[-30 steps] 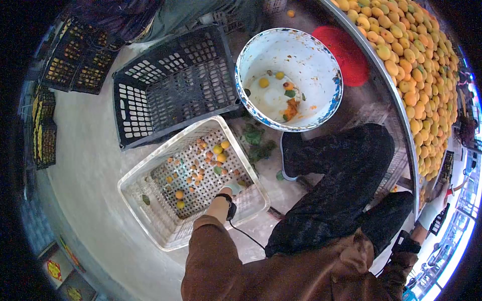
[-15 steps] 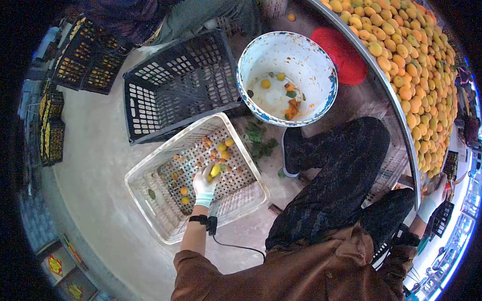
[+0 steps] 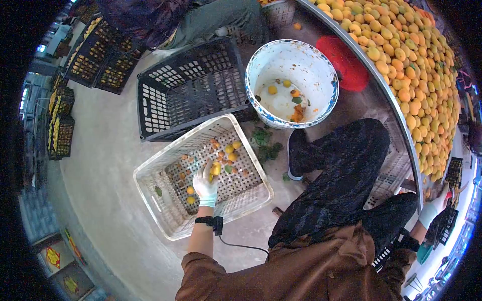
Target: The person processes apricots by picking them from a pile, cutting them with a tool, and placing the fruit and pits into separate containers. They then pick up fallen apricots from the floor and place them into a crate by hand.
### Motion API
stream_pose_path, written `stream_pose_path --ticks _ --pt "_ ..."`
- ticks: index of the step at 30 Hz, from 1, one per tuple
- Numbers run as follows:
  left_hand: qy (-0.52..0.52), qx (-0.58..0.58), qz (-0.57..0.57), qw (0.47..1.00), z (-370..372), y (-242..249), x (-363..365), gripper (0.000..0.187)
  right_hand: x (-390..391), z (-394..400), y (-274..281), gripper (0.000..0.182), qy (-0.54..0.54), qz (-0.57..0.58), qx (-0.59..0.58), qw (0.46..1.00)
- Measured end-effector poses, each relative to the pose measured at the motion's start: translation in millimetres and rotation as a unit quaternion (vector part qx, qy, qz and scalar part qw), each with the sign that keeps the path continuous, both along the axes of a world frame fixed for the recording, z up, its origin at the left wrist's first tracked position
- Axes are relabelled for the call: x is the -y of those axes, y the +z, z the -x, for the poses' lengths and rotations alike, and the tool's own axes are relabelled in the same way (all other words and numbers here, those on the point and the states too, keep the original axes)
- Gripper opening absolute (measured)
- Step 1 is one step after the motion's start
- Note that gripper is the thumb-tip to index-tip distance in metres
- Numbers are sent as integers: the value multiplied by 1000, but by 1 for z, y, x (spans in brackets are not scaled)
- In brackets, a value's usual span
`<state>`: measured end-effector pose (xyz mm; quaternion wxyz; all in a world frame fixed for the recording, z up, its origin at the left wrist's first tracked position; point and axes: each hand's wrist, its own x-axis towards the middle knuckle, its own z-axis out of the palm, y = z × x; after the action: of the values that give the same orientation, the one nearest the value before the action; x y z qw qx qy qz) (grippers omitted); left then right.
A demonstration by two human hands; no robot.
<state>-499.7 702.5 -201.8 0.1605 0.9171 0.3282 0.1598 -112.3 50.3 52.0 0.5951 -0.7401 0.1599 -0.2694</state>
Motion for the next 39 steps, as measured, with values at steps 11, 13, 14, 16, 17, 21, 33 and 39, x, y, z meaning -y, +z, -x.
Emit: stream_pose_path --ticks 11,13,14,16,17,21,33,39 --pt "136 234 487 830 29 -65 13 50 -21 -2 4 40 -17 -27 -30 999" --pt "136 272 594 745 35 -56 12 50 -17 -4 3 40 -17 -26 -30 999" --pt "132 305 688 645 36 -52 10 50 -15 -4 2 41 -16 -24 -29 999" --pt "149 339 740 562 37 -47 8 47 -33 2 10 41 -26 -30 -47 998" --pt "164 369 782 473 38 -45 6 44 -40 4 12 41 -35 -35 -66 997" --pt "236 389 784 423 25 -19 -9 39 -24 0 4 41 -25 -31 -51 998" --pt "139 194 702 670 -28 47 -99 43 -7 -4 -4 39 -6 -101 2 995" --pt "139 206 719 649 -84 60 -142 42 -10 -5 1 39 -30 -101 -31 994"
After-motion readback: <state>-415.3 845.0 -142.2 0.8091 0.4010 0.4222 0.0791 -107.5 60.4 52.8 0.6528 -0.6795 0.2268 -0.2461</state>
